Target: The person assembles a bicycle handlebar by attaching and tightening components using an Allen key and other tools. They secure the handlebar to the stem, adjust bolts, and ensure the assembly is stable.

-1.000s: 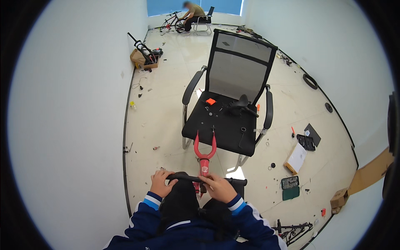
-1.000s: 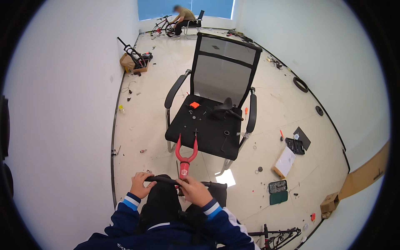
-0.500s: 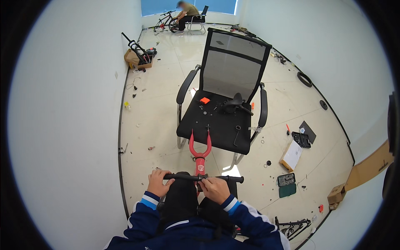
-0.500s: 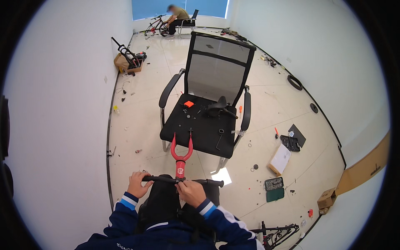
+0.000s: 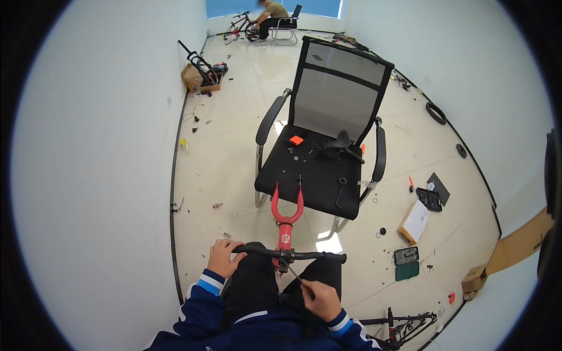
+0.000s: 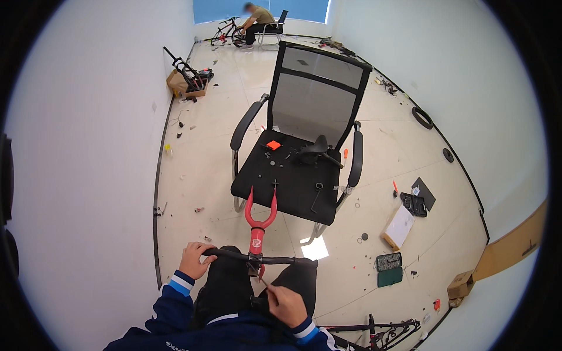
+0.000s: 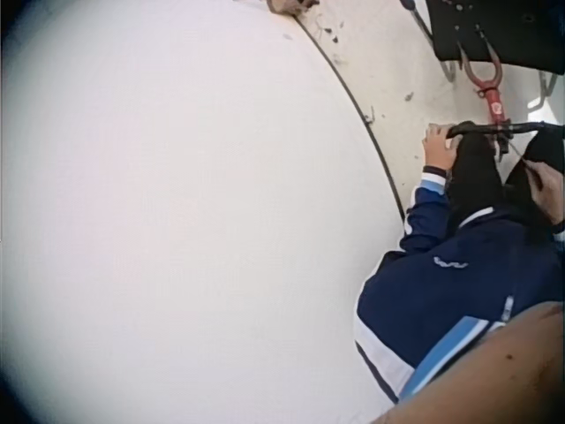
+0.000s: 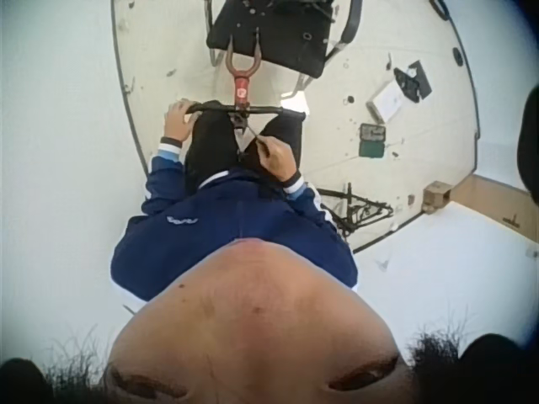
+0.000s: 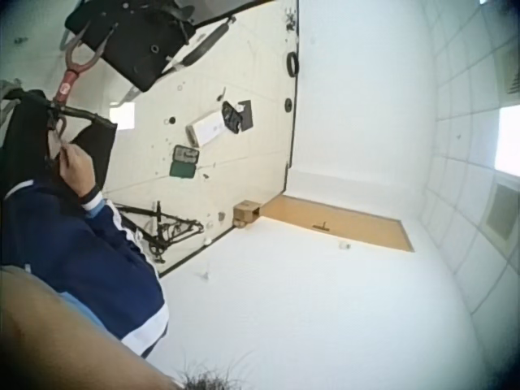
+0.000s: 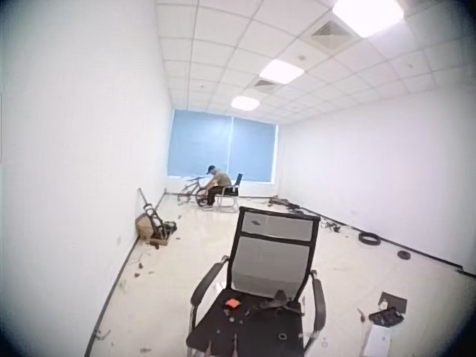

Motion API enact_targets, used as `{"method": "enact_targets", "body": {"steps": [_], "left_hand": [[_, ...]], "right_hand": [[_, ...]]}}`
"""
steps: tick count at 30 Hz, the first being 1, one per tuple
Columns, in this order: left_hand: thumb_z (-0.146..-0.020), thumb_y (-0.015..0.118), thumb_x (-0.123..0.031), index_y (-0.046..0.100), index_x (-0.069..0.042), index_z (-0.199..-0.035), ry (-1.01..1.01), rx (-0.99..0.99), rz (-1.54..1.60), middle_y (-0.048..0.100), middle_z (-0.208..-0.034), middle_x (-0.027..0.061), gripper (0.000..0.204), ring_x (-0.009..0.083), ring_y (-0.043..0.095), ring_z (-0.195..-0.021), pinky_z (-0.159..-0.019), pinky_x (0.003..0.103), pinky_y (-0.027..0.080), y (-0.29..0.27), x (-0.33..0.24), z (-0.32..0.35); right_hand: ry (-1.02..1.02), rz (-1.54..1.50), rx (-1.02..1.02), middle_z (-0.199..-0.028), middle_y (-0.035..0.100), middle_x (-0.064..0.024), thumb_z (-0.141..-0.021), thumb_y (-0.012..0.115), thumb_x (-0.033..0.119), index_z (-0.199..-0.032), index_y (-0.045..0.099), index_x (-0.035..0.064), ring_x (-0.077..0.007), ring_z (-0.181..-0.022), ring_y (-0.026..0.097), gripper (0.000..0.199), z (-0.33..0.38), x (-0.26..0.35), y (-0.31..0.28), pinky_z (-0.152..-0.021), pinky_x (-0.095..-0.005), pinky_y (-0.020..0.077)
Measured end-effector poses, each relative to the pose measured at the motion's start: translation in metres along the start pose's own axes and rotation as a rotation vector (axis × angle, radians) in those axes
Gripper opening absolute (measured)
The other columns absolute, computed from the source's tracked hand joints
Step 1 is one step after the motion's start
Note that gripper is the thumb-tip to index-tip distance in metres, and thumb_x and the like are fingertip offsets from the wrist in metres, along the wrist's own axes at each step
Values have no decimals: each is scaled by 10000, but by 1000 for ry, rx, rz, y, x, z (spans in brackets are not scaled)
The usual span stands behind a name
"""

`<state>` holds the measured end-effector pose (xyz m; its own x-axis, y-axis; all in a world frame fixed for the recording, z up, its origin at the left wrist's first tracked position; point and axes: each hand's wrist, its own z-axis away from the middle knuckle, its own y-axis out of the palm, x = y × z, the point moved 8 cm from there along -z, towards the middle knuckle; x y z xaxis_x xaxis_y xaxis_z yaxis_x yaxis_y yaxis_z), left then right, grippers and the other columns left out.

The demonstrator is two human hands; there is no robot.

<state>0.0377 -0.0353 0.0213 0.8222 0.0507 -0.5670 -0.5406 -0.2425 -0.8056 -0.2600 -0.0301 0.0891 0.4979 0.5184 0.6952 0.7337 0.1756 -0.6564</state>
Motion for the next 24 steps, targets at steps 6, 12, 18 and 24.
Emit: {"method": "enact_targets", "body": {"steps": [6, 12, 18, 24], "left_hand": [[-846, 745, -389, 729, -179, -1107, 27, -2, 40, 645, -1016, 78, 335, 313, 567, -1025, -864, 446, 445, 2, 6, -2], [-826, 765, -377, 745, -151, -1083, 101, -30, 81, 657, -977, 98, 342, 323, 574, -971, -847, 423, 460, 3, -1, -3], [-804, 804, -287, 742, -103, -1082, 55, -11, 112, 673, -968, 116, 339, 327, 576, -960, -861, 404, 478, 2, 4, -3], [-796, 789, -350, 749, -125, -1043, 74, -52, 99, 658, -929, 93, 336, 322, 575, -937, -834, 411, 472, -4, 7, -6]], "right_hand": [[-303, -174, 190, -908, 679, -124, -841, 754, 123, -1062, 662, 26, -303, -745, 673, 259, -12, 44, 44, -629, -368, 550], [-635, 157, 371, -852, 604, -84, -853, 643, 153, -902, 612, 67, -254, -788, 631, 103, -74, 69, 108, -668, -373, 498], [-204, 511, 379, -786, 679, -171, -755, 672, 115, -760, 684, 42, -377, -734, 690, 73, -215, -22, 114, -624, -465, 554], [-286, 504, 191, -752, 658, -134, -896, 620, 185, -877, 620, 59, -337, -699, 672, 127, -150, -68, 38, -598, -457, 531]]}}
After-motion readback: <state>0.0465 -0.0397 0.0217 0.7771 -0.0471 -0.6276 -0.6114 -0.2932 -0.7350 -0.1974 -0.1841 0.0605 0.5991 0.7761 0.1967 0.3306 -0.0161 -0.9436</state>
